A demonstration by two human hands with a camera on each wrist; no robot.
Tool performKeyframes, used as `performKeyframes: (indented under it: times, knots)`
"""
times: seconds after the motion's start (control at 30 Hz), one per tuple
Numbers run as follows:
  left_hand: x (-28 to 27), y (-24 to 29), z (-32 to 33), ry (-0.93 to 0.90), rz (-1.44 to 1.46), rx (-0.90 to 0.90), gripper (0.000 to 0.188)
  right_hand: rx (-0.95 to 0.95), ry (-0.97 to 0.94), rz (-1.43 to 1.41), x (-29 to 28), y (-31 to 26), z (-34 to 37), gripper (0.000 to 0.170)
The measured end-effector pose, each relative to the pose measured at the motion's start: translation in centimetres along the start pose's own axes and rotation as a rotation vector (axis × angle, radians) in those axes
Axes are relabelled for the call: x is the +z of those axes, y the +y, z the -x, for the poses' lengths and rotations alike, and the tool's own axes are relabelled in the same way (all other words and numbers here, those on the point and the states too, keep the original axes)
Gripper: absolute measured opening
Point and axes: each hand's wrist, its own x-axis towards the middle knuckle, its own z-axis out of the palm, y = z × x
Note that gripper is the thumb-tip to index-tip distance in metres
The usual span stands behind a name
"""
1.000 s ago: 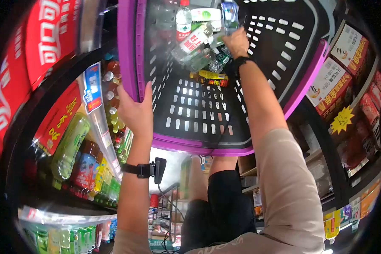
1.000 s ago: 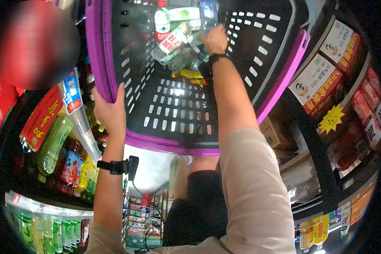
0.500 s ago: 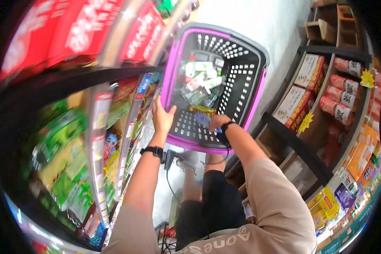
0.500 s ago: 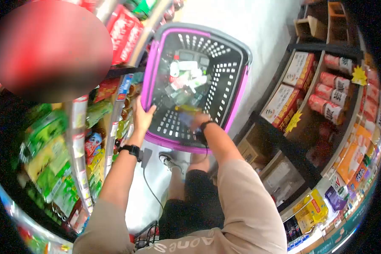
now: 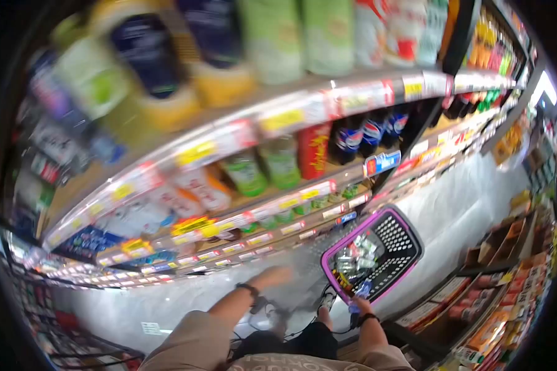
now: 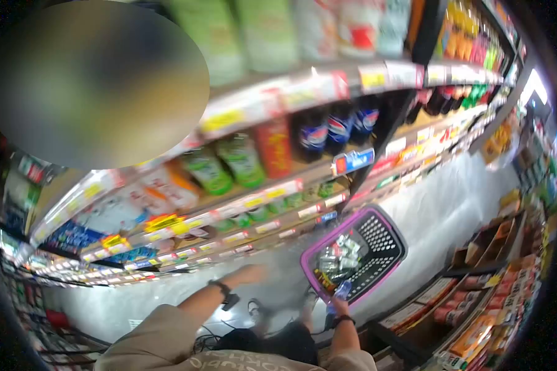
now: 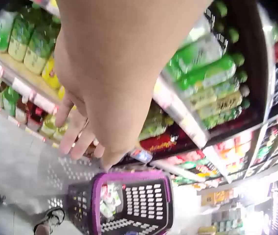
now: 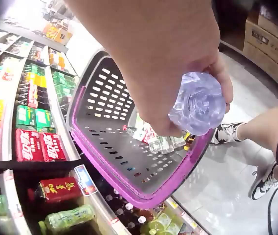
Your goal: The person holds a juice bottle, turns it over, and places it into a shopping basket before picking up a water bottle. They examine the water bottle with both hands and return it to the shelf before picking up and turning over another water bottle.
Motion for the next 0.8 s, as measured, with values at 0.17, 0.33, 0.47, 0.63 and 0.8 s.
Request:
performKeyframes:
  times: [0.17, 0.33, 0.47, 0.63, 0.8]
  knots:
    - [-11.3, -3.8, 19.8, 0.104, 0.286, -0.230, 0.036, -0.434, -0.492, 0.816, 0.7, -1.2, 8.4, 0.040]
    - [-19.7, 4.6, 38.4, 0.512, 0.650, -0.309, 0.037, -0.354, -0.529, 1.175, 6.8, -13.8, 20.5, 0.059]
    - [-20.4, 8.4, 44.9, 0.699, 0.705, -0.120, 0.036, -0.496, -0.611, 0.807, 12.2, -23.8, 35.1, 0.054]
    - [-22.5, 17.7, 44.9, 0.730, 0.552, 0.144, 0.037, -0.855, -0.924, 0.438, 19.7, -32.4, 49.6, 0.080]
    - [-28.5, 26.6, 43.9, 0.798, 0.369, 0.399, 0.053, -1.339, -1.014, 0.380, 27.8, -40.1, 59.9, 0.082]
